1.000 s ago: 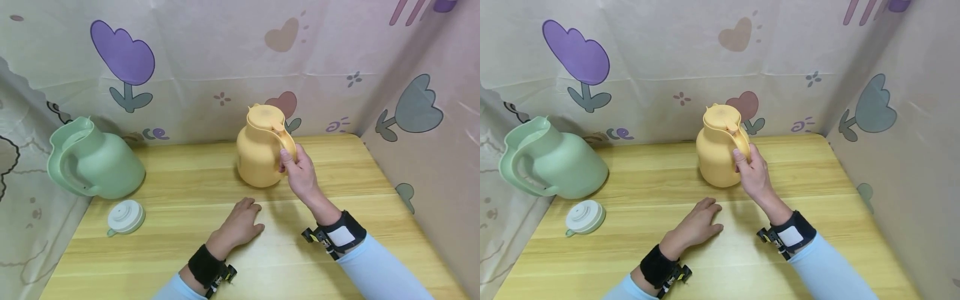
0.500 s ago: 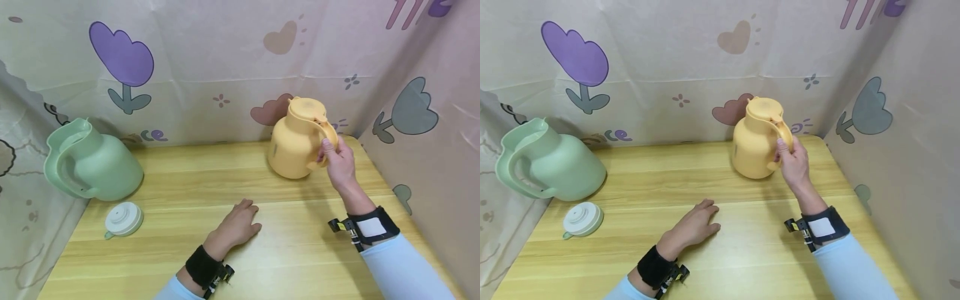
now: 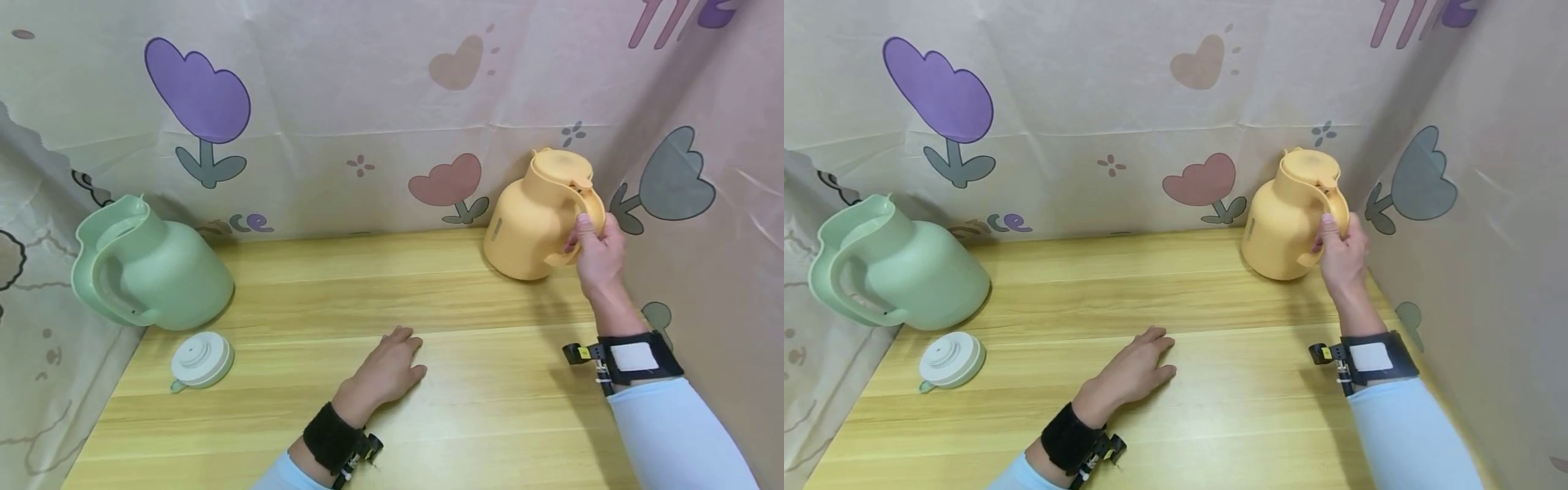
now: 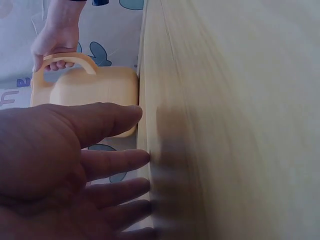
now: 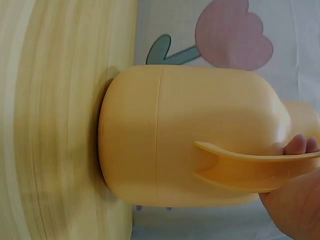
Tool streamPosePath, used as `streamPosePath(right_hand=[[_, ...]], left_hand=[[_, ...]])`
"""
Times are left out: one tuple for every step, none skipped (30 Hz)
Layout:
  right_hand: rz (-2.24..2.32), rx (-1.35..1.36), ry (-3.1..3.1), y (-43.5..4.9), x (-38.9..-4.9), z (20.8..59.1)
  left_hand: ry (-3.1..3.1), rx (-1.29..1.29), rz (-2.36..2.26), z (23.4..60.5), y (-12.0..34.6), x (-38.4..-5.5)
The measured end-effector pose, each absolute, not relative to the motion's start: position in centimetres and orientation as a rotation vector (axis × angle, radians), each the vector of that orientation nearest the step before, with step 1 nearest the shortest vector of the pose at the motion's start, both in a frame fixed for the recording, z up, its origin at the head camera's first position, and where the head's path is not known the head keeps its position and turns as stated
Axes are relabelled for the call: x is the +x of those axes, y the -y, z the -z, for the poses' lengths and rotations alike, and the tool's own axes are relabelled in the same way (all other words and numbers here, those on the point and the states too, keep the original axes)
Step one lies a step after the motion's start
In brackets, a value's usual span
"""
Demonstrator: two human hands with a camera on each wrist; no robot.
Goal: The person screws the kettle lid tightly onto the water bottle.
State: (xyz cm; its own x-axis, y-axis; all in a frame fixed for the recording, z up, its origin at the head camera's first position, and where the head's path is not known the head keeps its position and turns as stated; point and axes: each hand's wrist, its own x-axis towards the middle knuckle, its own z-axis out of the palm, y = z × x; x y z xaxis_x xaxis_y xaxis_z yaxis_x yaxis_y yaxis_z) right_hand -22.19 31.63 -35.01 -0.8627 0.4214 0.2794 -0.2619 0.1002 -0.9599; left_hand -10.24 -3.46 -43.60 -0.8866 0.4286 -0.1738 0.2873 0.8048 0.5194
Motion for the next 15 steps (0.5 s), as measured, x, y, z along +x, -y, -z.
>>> streamPosePath(right_hand=[[-1.791,-0.168,1.905,-32.0,-22.3,35.0],[-1.762,-0.178,1.929,-32.3,-22.5,34.9],[-1.73,-0.186,1.959,-32.7,-22.6,34.9],[-1.692,-0.194,1.998,-33.0,-22.8,34.8],[-1.655,-0.197,2.029,-33.3,-22.9,34.8],[-1.624,-0.204,2.055,-33.6,-23.1,34.7],[-1.585,-0.209,2.09,-33.8,-23.2,34.7],[-1.555,-0.214,2.12,-34.1,-23.4,34.6],[-1.543,-0.221,2.138,-34.3,-23.5,34.6],[-1.53,-0.229,2.156,-34.5,-23.6,34.6],[-1.52,-0.233,2.163,-34.6,-23.8,34.6],[-1.516,-0.238,2.169,-34.8,-23.9,34.6],[-1.502,-0.239,2.182,-34.9,-24.0,34.7],[-1.506,-0.239,2.18,-35.0,-24.2,34.7],[-1.513,-0.239,2.173,-35.1,-24.2,34.7]], left_hand=[[-2.707,0.549,-0.714,43.6,3.4,-10.2],[-2.706,0.548,-0.714,43.5,3.4,-10.2],[-2.706,0.547,-0.713,43.5,3.4,-10.2],[-2.707,0.544,-0.71,43.5,3.4,-10.2],[-2.709,0.542,-0.708,43.4,3.4,-10.2],[-2.709,0.54,-0.705,43.4,3.4,-10.2],[-2.711,0.54,-0.702,43.4,3.4,-10.2],[-2.713,0.54,-0.7,43.3,3.4,-10.2],[-2.713,0.539,-0.7,43.3,3.4,-10.2],[-2.715,0.54,-0.698,43.3,3.4,-10.2],[-2.716,0.542,-0.697,43.3,3.4,-10.1],[-2.716,0.545,-0.697,43.3,3.3,-10.1],[-2.718,0.548,-0.696,43.3,3.3,-10.1],[-2.719,0.549,-0.696,43.3,3.3,-10.1],[-2.72,0.551,-0.694,43.3,3.4,-10.1]])
